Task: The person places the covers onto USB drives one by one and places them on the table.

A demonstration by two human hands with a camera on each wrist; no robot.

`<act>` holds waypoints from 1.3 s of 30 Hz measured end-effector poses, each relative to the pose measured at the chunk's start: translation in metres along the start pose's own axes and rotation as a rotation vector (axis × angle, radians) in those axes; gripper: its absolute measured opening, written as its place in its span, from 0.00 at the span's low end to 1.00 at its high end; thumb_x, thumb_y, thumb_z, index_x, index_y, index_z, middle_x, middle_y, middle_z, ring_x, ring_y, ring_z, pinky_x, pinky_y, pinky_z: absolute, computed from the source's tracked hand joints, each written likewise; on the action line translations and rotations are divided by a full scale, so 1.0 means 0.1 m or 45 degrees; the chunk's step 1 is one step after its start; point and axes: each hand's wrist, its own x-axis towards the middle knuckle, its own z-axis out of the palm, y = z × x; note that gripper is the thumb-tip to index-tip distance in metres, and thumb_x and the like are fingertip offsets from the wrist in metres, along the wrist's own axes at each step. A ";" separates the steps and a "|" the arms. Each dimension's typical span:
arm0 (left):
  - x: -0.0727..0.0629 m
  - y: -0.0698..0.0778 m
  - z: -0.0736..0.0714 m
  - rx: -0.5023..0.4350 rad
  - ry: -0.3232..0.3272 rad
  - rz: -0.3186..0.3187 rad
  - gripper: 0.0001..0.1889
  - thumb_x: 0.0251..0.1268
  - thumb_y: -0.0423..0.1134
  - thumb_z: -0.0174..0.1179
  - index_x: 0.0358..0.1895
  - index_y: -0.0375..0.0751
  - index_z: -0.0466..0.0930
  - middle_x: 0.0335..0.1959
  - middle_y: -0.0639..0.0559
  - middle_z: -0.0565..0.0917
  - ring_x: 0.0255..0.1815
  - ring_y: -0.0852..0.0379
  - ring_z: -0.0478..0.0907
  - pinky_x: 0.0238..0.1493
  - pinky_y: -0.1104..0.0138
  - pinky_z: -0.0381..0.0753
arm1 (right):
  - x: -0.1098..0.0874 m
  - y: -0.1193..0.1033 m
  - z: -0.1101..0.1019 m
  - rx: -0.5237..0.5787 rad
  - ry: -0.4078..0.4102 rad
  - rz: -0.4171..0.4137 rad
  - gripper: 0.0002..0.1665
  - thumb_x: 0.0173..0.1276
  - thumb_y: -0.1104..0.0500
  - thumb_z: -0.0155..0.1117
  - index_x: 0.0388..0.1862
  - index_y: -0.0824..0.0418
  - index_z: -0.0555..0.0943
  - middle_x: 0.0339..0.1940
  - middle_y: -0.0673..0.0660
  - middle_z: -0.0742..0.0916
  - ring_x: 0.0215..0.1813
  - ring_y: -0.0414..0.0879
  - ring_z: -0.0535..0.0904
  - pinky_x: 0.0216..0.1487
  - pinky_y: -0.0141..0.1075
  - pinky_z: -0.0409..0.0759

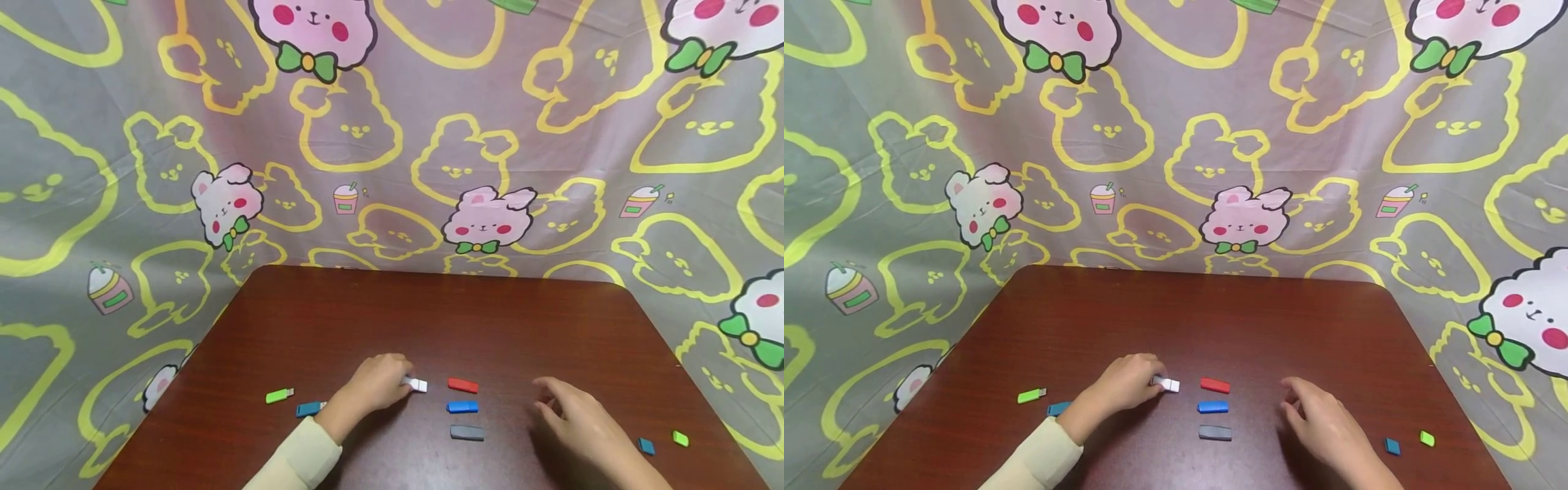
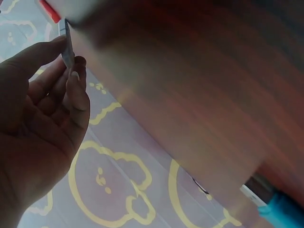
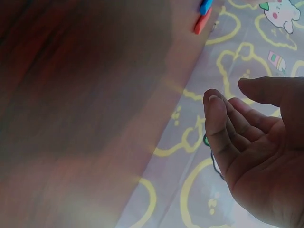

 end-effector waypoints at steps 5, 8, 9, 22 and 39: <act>0.02 0.01 0.01 -0.002 -0.001 0.000 0.05 0.59 0.44 0.72 0.32 0.50 0.85 0.28 0.61 0.79 0.28 0.59 0.80 0.27 0.65 0.79 | -0.04 0.09 0.00 -0.009 0.007 -0.010 0.19 0.64 0.63 0.71 0.54 0.61 0.81 0.39 0.46 0.87 0.33 0.32 0.78 0.34 0.34 0.79; 0.02 0.02 0.01 -0.009 0.001 0.016 0.05 0.59 0.42 0.72 0.32 0.49 0.85 0.28 0.59 0.79 0.28 0.59 0.80 0.29 0.66 0.79 | -0.08 0.14 -0.01 -0.003 0.017 -0.015 0.19 0.63 0.64 0.71 0.54 0.61 0.82 0.39 0.46 0.87 0.32 0.31 0.78 0.33 0.34 0.79; 0.03 0.02 0.01 -0.011 0.003 0.022 0.05 0.58 0.42 0.72 0.32 0.48 0.85 0.28 0.59 0.79 0.28 0.59 0.79 0.29 0.66 0.79 | -0.09 0.16 -0.02 -0.004 0.027 -0.016 0.19 0.63 0.64 0.71 0.53 0.61 0.82 0.39 0.46 0.87 0.32 0.30 0.78 0.33 0.33 0.79; 0.00 0.01 0.01 -0.007 0.000 0.012 0.06 0.56 0.41 0.74 0.32 0.46 0.85 0.29 0.57 0.77 0.28 0.56 0.81 0.28 0.65 0.79 | -0.18 0.34 -0.11 -0.023 -0.065 0.087 0.17 0.64 0.61 0.71 0.52 0.61 0.82 0.43 0.51 0.88 0.34 0.36 0.81 0.34 0.36 0.79; -0.43 -0.31 -0.32 -0.012 0.049 -0.115 0.14 0.57 0.47 0.73 0.44 0.47 0.87 0.40 0.56 0.85 0.45 0.54 0.82 0.36 0.59 0.83 | -0.22 0.81 -0.33 -0.123 -0.382 0.333 0.27 0.65 0.54 0.72 0.55 0.70 0.78 0.48 0.61 0.83 0.48 0.58 0.83 0.43 0.52 0.82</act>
